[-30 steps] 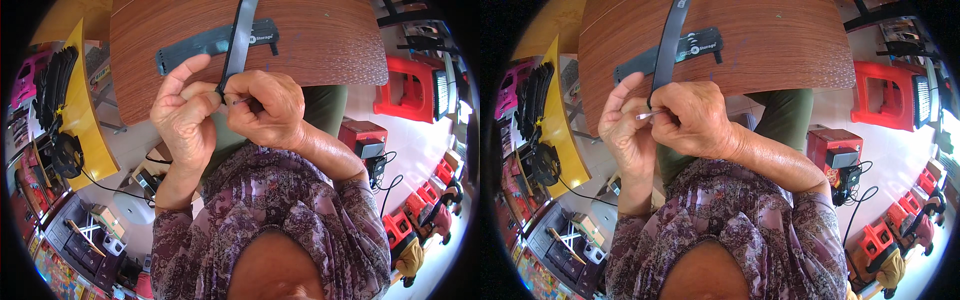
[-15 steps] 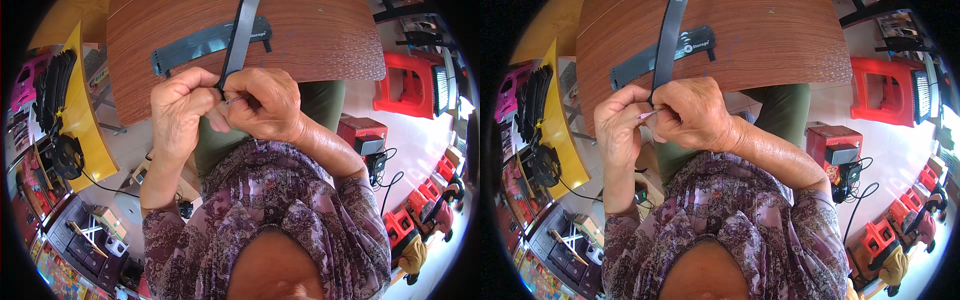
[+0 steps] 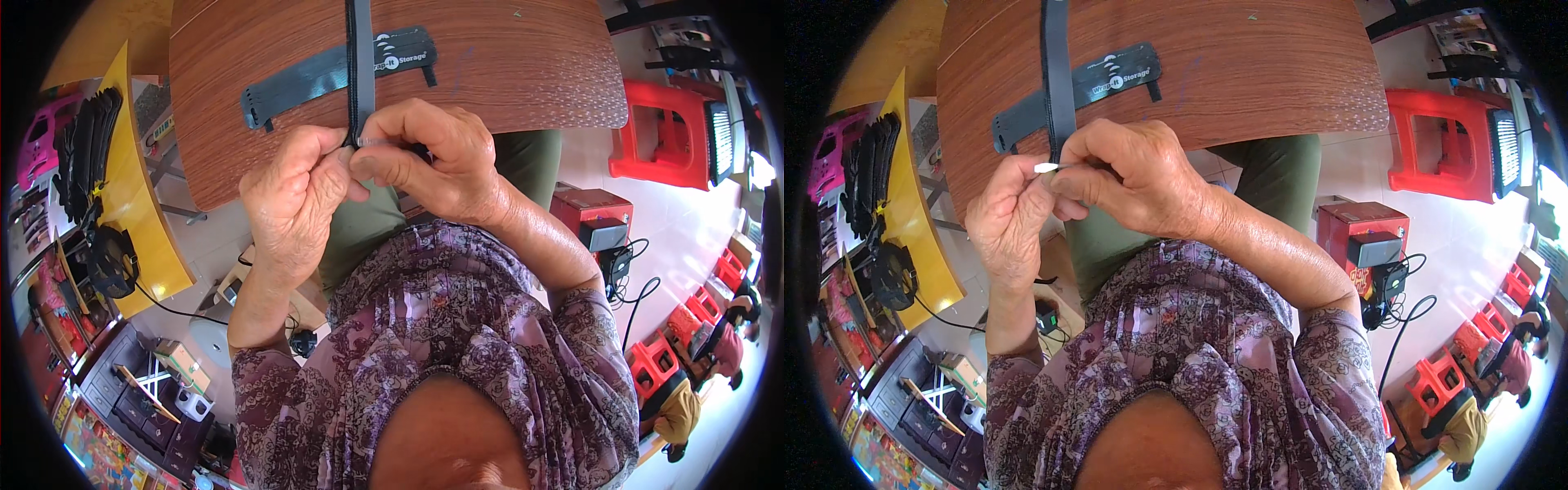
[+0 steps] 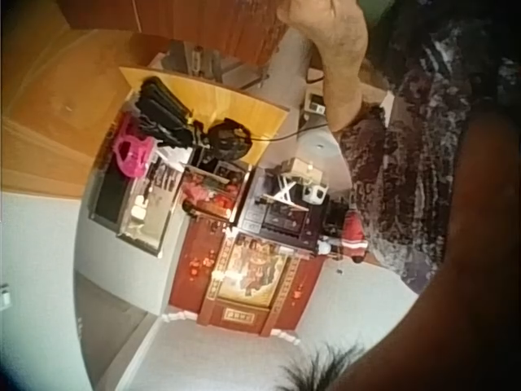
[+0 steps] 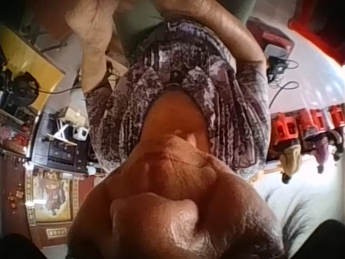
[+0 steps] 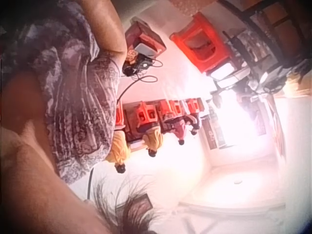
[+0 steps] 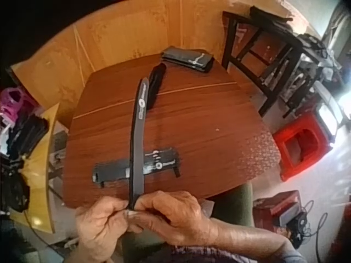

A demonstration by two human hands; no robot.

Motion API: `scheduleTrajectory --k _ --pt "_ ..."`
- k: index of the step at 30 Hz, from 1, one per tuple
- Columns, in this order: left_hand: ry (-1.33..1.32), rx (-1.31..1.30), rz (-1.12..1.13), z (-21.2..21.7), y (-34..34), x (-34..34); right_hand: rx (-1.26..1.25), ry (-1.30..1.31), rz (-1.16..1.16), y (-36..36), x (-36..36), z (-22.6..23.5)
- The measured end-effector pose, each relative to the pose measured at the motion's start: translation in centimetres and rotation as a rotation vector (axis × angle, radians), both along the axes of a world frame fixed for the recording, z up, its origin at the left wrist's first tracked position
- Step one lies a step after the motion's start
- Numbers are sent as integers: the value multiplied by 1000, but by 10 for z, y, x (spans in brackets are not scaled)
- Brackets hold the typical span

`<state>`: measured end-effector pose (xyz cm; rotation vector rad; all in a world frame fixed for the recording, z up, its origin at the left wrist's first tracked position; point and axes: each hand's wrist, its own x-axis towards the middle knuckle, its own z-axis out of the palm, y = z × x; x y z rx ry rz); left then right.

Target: The person is assembling storage straps by threading plastic fasteners through holes in the straps.

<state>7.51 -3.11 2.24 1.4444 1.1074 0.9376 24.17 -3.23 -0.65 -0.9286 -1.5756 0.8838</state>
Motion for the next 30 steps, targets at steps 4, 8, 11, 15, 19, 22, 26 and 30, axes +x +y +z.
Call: scheduleTrajectory --k 4,8,11,15,19,22,26,30 --pt "288 332 -53 3 1 -2 -2 -38 -33 -3 -3 6" --pt "537 903 -37 8 5 1 85 -30 -98 -1 -11 5" --pt "658 977 8 12 6 -3 79 -14 -87 -1 -10 12" --pt "672 998 -34 13 13 -11 -25 1 -71 -2 -5 12" --pt "563 904 -40 5 11 -12 -181 36 -16 -2 -5 11" --pt "515 896 -23 2 11 -7 -202 6 25 -2 -5 9" --pt "473 899 -21 3 11 -2 -179 49 23 -4 -6 8" --pt "421 846 -11 4 4 -3 -64 -48 -36 -6 -7 3"
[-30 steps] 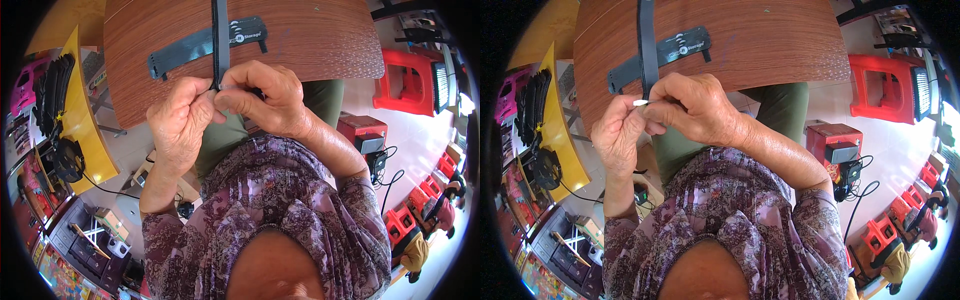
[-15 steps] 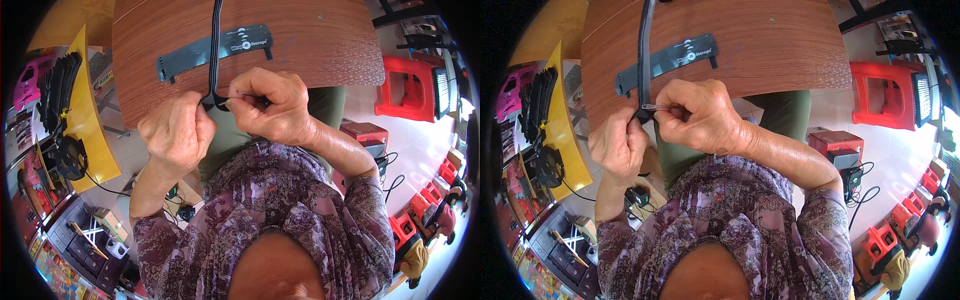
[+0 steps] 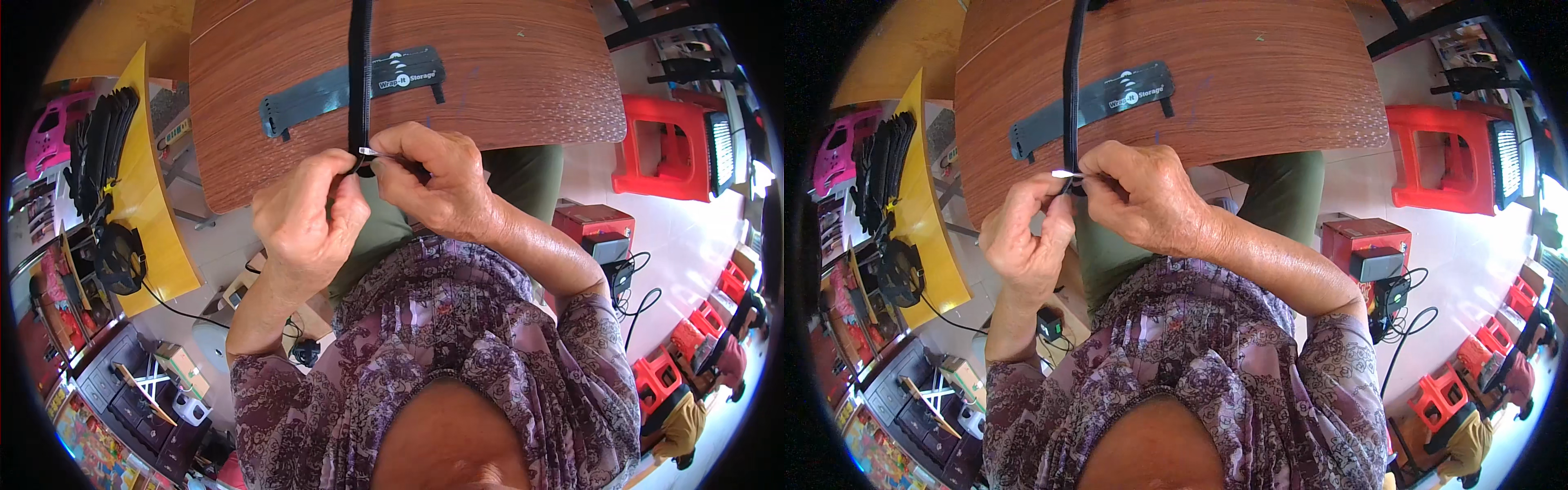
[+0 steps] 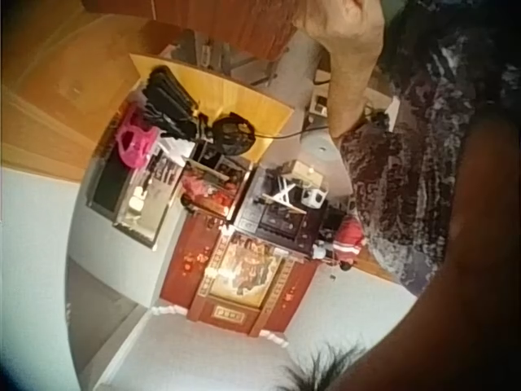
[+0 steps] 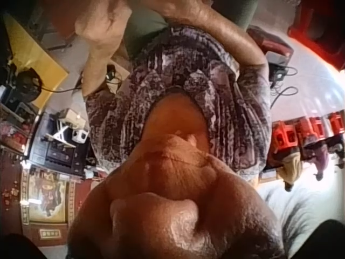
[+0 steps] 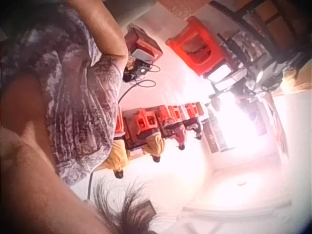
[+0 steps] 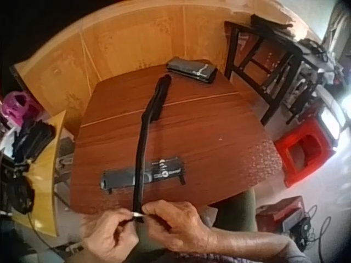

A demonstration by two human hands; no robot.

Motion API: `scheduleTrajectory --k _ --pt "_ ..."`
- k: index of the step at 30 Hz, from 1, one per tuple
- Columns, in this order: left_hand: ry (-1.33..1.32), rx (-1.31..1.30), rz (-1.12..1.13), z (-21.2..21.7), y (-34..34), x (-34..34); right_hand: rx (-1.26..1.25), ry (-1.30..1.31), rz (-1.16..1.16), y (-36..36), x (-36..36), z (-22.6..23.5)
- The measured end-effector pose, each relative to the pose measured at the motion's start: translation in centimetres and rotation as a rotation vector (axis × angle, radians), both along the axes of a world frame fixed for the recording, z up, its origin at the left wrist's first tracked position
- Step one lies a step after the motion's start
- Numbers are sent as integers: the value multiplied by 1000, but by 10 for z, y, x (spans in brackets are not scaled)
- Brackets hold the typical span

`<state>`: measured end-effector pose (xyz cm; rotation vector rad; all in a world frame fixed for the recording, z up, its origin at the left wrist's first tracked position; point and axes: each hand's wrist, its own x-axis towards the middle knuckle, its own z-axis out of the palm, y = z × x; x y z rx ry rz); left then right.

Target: The person is assembling storage straps by threading plastic fasteners through holes in the straps.

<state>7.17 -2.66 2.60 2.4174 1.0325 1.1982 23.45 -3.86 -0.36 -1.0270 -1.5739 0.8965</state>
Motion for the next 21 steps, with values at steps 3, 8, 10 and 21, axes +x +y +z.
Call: scheduleTrajectory --k 3,8,10,21 --pt "-147 -524 40 5 -6 -1 37 -16 -29 -1 -2 -1" --pt "-485 -1009 -79 0 4 -5 79 -10 -9 -2 -2 1" --pt "-525 -1091 -91 2 6 -6 -25 47 15 -3 -2 -1" --pt "179 -429 -182 31 4 -21 245 -185 103 6 7 1"
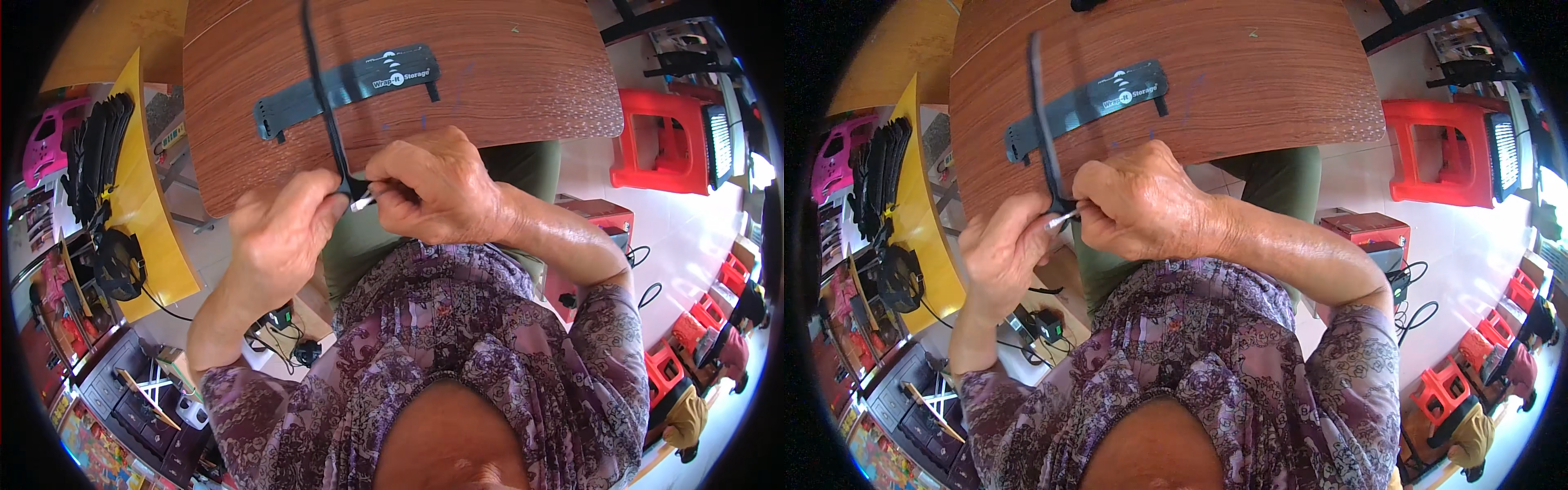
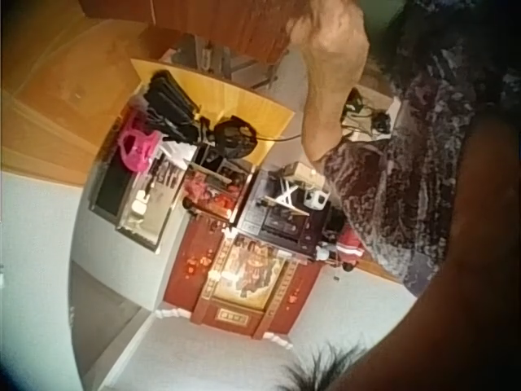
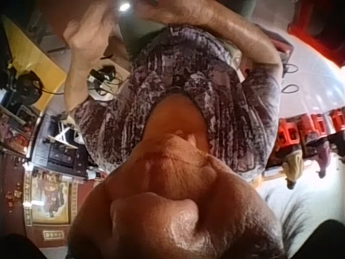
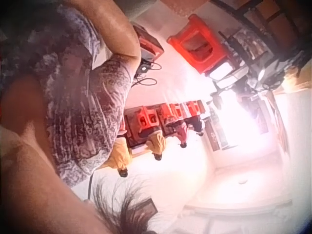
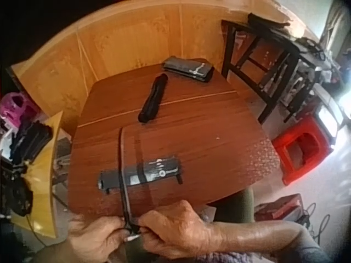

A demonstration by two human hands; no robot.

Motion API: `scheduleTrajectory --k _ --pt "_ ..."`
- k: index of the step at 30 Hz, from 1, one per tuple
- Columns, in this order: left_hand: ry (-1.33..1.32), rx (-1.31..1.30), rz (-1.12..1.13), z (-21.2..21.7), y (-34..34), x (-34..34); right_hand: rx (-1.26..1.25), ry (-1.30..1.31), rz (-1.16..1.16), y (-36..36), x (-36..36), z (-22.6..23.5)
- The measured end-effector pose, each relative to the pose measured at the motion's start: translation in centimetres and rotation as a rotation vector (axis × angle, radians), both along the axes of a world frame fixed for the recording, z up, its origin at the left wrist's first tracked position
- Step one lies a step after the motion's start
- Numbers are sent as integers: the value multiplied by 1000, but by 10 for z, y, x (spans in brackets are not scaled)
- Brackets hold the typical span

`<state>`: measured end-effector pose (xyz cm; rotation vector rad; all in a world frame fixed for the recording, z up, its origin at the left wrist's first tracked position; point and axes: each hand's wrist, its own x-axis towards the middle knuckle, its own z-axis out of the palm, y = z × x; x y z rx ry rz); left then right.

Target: The person is assembling storage straps by threading plastic fasteners through holes in the straps.

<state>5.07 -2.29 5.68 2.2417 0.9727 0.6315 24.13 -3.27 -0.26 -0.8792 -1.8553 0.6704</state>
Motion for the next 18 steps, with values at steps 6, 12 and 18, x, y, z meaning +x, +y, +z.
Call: scheduleTrajectory --k 6,12,18 --pt "77 -58 195 22 14 -23 -211 10 -117 12 38 22" --pt "66 -120 200 12 19 -18 -147 -87 -106 13 41 18" --pt "-36 -144 207 5 24 -12 69 -67 -93 17 37 13"
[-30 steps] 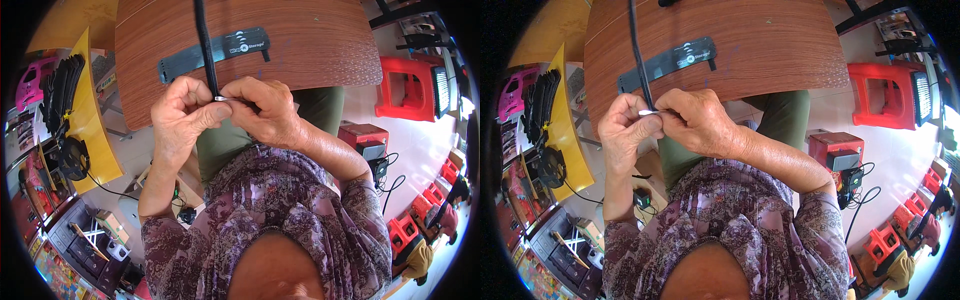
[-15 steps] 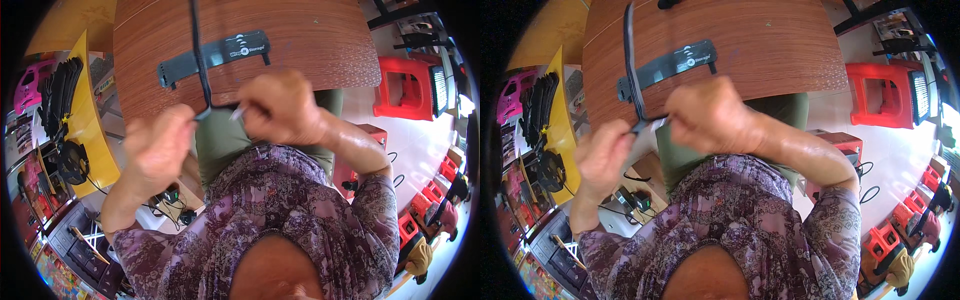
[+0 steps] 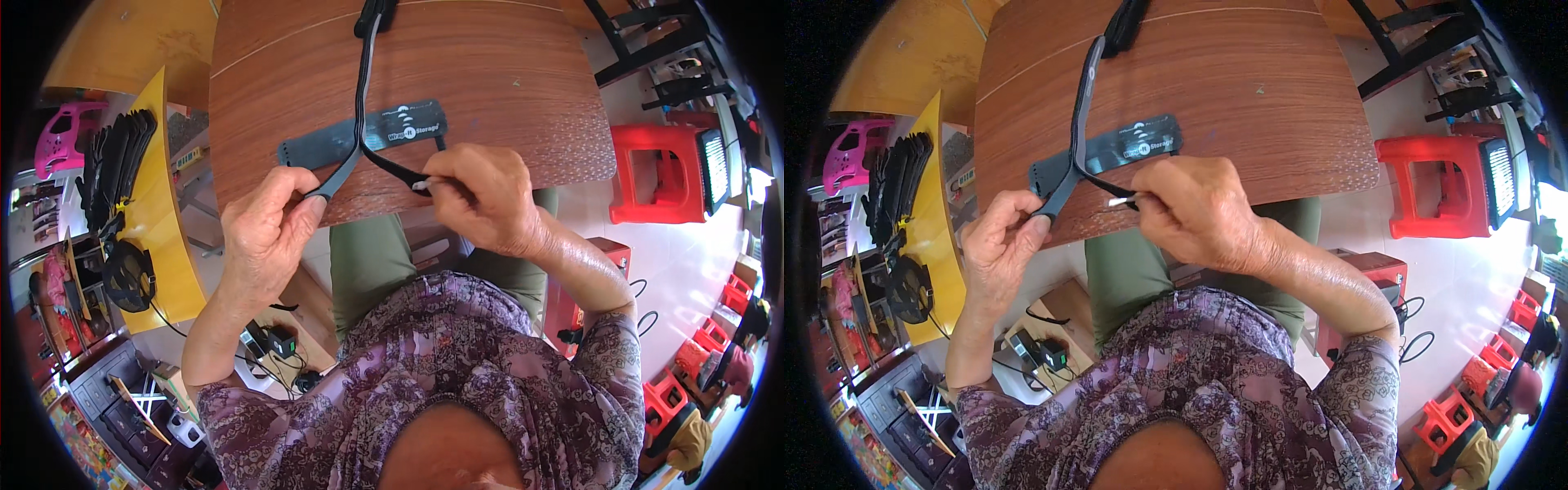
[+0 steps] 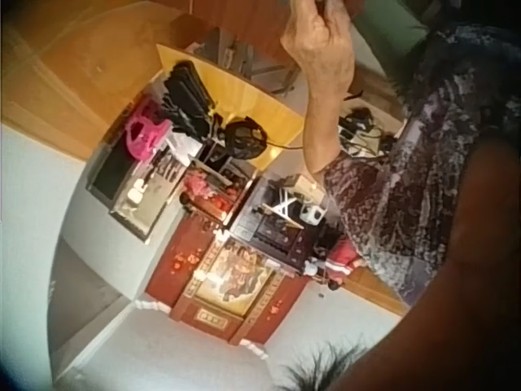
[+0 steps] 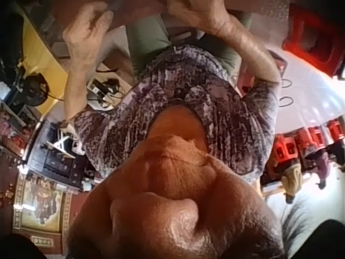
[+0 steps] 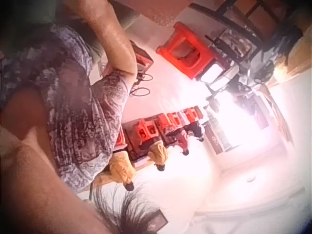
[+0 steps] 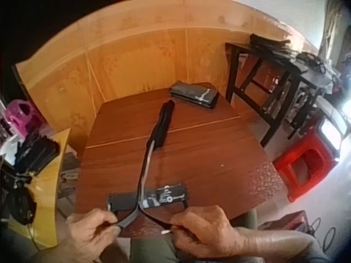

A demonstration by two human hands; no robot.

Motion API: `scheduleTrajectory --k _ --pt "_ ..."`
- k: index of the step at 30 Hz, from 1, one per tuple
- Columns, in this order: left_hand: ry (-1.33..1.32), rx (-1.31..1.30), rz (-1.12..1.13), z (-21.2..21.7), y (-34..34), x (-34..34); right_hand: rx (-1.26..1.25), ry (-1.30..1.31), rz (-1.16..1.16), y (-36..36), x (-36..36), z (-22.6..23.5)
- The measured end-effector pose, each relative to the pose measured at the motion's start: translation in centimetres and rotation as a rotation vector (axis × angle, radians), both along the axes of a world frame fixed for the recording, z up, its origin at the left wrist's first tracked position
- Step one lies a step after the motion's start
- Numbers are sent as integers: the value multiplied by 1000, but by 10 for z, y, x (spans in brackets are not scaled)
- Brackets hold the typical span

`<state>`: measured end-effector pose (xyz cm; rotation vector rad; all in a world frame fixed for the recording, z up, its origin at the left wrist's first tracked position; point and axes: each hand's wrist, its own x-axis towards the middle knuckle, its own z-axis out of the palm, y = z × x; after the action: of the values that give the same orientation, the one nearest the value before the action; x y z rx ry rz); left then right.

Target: The person is assembling storage straps by threading plastic fasteners through holes in the straps.

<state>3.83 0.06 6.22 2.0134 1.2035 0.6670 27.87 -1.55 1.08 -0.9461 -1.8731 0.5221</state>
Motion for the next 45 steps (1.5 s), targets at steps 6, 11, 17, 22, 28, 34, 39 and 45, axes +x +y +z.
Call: scheduleTrajectory --k 6,11,17,22,28,34,39,45 --pt "-141 -220 102 1 5 27 244 -65 36 -1 -21 5" --pt "-453 -676 126 4 14 44 285 -155 103 -5 -25 13" --pt "-556 -632 173 -1 3 48 143 -107 -38 -16 -28 10" --pt "-518 -621 192 -3 -4 50 92 -75 -55 -21 -37 1" --pt "-511 -699 152 -3 -5 42 48 -28 -26 -21 -25 0" --pt "-26 -160 -128 -5 -12 16 50 -250 -51 -2 5 7" --pt "127 -80 -58 28 -4 -21 -163 -115 -288 52 74 8" --pt "112 -121 358 32 21 -124 -12 27 -773 116 173 -3"
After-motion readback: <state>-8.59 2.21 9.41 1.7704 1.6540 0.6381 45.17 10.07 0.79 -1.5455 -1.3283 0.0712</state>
